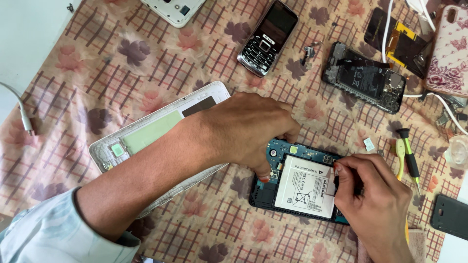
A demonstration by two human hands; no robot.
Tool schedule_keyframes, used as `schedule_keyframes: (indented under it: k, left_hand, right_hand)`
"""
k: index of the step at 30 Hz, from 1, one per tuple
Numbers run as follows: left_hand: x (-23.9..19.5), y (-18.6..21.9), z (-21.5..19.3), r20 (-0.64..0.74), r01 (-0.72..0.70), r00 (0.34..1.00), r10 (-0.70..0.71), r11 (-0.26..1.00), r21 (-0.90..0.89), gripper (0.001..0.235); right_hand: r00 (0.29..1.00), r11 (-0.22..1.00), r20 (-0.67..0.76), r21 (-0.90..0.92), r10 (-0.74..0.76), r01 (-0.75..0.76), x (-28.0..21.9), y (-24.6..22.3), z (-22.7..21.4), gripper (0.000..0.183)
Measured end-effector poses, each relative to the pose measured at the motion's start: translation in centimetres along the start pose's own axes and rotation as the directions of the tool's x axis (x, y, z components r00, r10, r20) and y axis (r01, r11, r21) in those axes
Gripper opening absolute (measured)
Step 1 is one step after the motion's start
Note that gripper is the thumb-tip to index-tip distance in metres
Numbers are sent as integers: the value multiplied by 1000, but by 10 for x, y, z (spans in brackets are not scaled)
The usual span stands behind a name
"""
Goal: The person disassembles a Samsung smartphone by removing the back cover and unscrewing the motherboard. They detach ribbon cables, lift the motherboard, and use a toothbrush to clean the interior. The person then reassembles the phone by reconnecting cables and securing the motherboard with screws.
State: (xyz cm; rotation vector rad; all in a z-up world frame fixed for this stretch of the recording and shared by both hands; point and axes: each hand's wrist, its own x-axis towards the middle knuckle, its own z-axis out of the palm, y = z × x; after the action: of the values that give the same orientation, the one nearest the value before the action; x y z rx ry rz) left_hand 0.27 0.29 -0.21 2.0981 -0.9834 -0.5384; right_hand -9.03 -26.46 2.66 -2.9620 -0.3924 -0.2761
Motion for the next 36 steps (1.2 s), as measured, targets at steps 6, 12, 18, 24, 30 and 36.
schedule_keyframes:
  k: [6, 12, 18, 24, 30, 36]
  left_hand:
    - [-1, 1, -2, -25, -7, 1000, 6, 1000, -20, 74]
    - [-1, -1, 0, -33, -7, 999, 6, 1000, -23, 73]
    - [1, 0, 3, -14, 4, 1000, -4, 1000, 4, 75]
    - [0, 1, 2, -21, -1, 1000, 1, 1000, 7, 76]
    - [-1, 2, -2, 0, 13, 1000, -13, 1000, 7, 74]
    - [-1, 0, 0, -24, -18, 1000, 18, 1000, 3, 74]
  right_hand:
    - [998, 999, 56, 51, -17, 14, 8, 3, -4, 11]
    - [995, 997, 67, 50, -68, 65, 6, 16, -5, 11]
    - [987, 948, 138, 292, 87, -124, 6, 38, 3, 22]
    - [971, 861, 182, 457, 153, -221, 5, 47, 8, 21]
    - [990, 924, 125, 383, -57, 5, 8, 42, 2, 22]
    - [988, 938, 153, 341, 18, -70, 5, 43, 0, 24]
